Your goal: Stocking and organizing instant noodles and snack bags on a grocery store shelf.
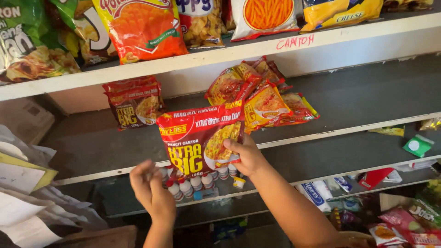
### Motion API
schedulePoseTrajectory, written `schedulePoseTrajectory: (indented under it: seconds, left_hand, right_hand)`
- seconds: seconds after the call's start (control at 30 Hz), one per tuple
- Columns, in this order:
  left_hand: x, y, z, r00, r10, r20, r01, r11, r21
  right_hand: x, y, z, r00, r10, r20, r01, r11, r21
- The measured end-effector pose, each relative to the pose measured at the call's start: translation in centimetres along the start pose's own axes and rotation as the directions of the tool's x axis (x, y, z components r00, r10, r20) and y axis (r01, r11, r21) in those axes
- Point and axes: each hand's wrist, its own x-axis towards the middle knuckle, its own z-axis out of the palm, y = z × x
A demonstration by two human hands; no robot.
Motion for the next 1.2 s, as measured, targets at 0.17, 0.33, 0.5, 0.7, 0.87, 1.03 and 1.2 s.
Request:
schedulePoseTrajectory:
  seconds: [0.17,0.33,0.5,0.7,0.87,1.03,1.2]
  left_hand:
    - [1.6,-0.1,-0.7,0.886,-0.424,0.188,0.459,0.859,-0.227]
    - [1.5,-0.7,-2.7,0.973,-0.220,0.077,0.223,0.974,-0.032]
    - [2.6,-1.0,-5.4,0.959,0.283,-0.018,-0.249,0.873,0.420]
    - [5.6,-4.0,-9.6,0.952,-0.291,0.090,0.273,0.947,0.171]
    - [9.9,0.3,-8.5,0.791,-0.461,0.403,0.511,0.859,-0.020]
    - [9.0,-0.2,-7.5,0.854,-0.371,0.365,0.418,0.907,-0.056]
    - [8.4,0.7,-7.2,0.995,-0.048,0.092,0.020,0.959,0.284]
  right_hand:
    - [-0.8,3.3,1.5,0.998,-0.048,0.036,0.047,0.999,0.019]
    - [-1.0,6.6,1.6,0.999,-0.019,0.049,0.013,0.992,0.122]
    - [-1.6,8.0,2.6,0.997,0.033,0.072,-0.040,0.995,0.096]
    - [-0.8,10.4,0.9,0.999,0.029,0.029,-0.032,0.992,0.118]
    - [-0.6,11.2,0.7,0.997,0.072,0.008,-0.073,0.997,0.041]
    - [0.0,12.9,2.0,0.998,0.056,-0.021,-0.057,0.996,-0.067]
    - [0.4,13.0,3.9,0.980,-0.014,-0.197,-0.073,0.902,-0.426]
